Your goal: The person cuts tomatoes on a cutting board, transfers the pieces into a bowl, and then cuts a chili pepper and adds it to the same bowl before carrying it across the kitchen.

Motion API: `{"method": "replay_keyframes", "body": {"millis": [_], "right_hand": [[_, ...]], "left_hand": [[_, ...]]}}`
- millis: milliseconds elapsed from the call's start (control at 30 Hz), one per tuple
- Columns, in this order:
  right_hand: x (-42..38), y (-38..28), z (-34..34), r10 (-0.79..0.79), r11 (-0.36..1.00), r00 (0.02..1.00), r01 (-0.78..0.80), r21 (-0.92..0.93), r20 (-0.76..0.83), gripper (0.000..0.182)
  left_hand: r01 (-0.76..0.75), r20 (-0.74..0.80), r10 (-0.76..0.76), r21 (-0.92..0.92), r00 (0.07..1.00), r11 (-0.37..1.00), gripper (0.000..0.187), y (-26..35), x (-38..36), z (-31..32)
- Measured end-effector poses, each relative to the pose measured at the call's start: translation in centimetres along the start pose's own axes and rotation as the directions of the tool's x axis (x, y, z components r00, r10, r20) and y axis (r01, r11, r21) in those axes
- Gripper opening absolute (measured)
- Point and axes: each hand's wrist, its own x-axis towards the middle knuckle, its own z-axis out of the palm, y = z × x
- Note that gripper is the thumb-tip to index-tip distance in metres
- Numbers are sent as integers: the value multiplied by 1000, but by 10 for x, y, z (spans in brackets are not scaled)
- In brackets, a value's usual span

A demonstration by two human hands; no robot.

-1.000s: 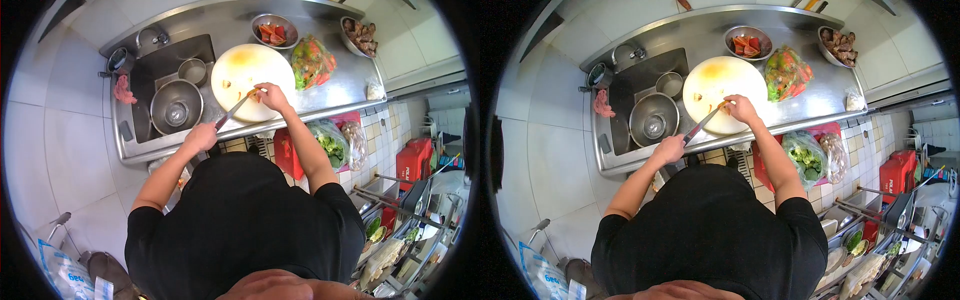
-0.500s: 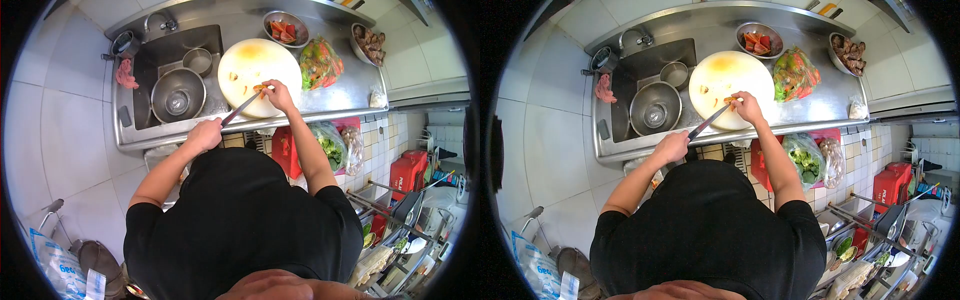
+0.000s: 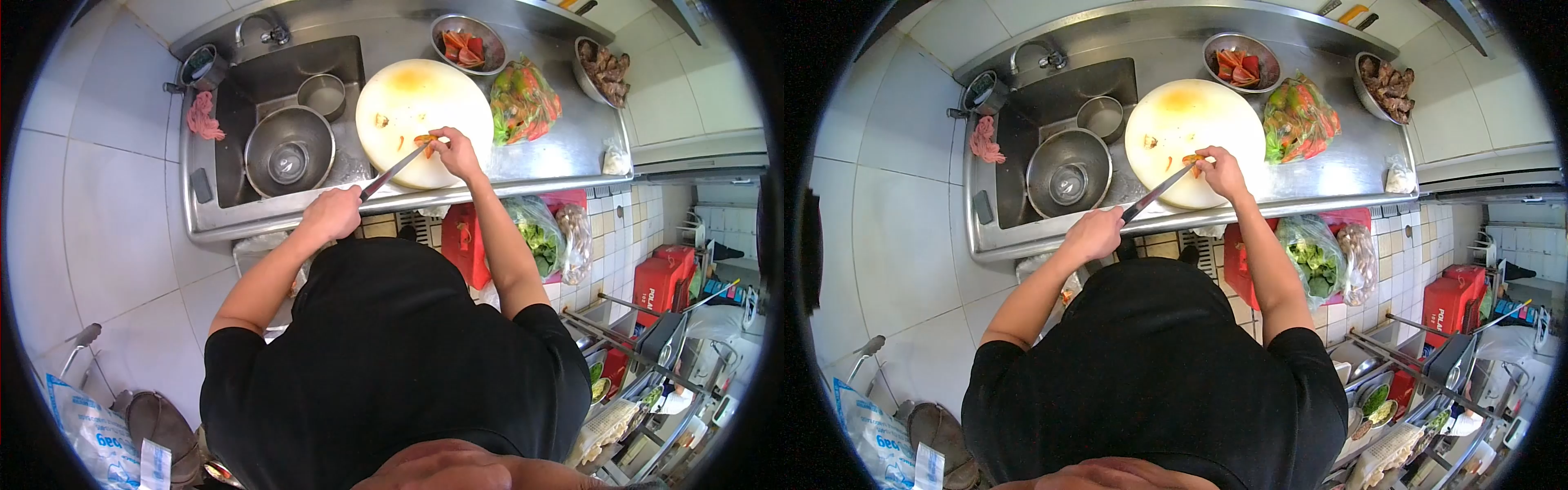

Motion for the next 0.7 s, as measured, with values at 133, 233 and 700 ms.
{"method": "replay_keyframes", "body": {"millis": [133, 233, 700], "right_hand": [[-1, -1, 3, 29, 1000, 999, -29, 3, 21, 27], [0, -1, 2, -84, 994, 996, 82, -72, -14, 26], [0, 11, 11, -89, 994, 995, 87, -59, -34, 26]], "left_hand": [[0, 14, 0, -3, 1000, 1000, 25, -5, 9, 6], [-30, 20, 31, -16, 999, 999, 26, -8, 13, 7], [10, 139, 4, -99, 990, 995, 28, -5, 28, 29]]}}
